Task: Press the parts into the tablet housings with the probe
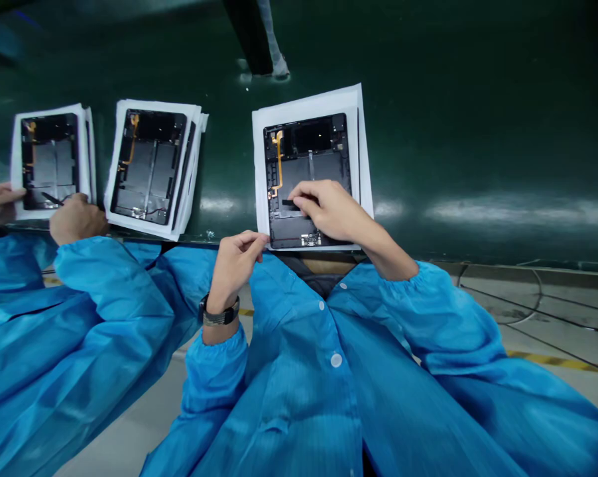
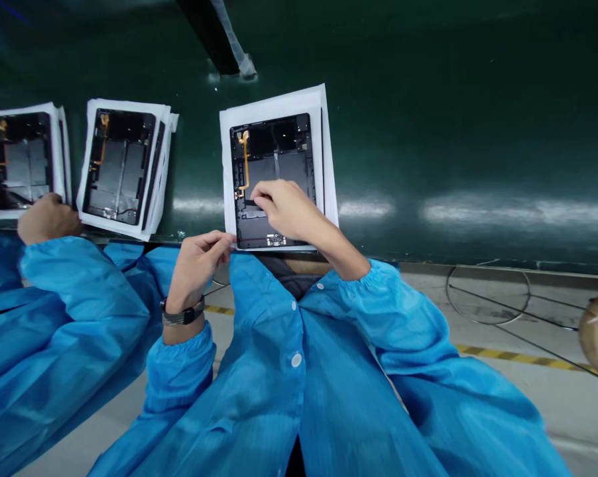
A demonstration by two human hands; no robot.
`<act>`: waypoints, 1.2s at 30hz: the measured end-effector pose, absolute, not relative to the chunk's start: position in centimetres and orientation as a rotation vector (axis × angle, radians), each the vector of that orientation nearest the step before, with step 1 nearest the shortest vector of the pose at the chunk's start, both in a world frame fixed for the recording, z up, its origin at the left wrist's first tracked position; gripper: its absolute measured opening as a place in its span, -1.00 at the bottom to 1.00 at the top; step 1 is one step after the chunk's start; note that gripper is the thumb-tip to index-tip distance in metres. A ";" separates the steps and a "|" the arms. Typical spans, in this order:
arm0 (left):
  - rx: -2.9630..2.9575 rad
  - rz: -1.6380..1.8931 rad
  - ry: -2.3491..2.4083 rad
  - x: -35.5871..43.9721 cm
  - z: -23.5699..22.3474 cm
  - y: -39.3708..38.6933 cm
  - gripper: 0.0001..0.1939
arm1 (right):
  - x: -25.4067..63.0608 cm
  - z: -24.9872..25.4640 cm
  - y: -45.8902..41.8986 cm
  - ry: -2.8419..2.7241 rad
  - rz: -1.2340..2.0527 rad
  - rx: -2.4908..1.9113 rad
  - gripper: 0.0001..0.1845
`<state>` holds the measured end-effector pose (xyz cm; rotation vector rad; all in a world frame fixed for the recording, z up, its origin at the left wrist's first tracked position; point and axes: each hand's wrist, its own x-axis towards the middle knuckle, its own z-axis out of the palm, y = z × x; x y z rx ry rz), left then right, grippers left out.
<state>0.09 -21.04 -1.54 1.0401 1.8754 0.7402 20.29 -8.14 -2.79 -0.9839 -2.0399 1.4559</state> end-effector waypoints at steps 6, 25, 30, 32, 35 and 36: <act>1.000 0.717 1.849 -0.7 -1.5 -20.8 -0.70 | 19.0 -1.7 -10.2 -2.255 1.639 -0.908 -0.76; 0.944 0.668 1.783 -1.9 -1.7 -20.3 -0.67 | 15.6 0.8 -9.3 -2.716 1.362 -1.258 -0.69; 0.935 0.727 1.759 -2.0 -2.0 -20.1 -0.66 | 15.1 1.0 -9.2 -2.741 1.325 -1.281 -0.66; 0.936 0.753 1.737 -2.1 -2.2 -20.2 -0.66 | 14.8 0.9 -9.2 -2.756 1.304 -1.276 -0.66; 0.933 0.798 1.699 -2.5 -2.6 -20.6 -0.66 | 14.7 0.9 -9.2 -2.752 1.364 -1.212 -0.71; 0.925 0.821 1.689 -2.6 -2.7 -20.9 -0.68 | 14.9 1.0 -9.2 -2.709 1.419 -1.180 -0.73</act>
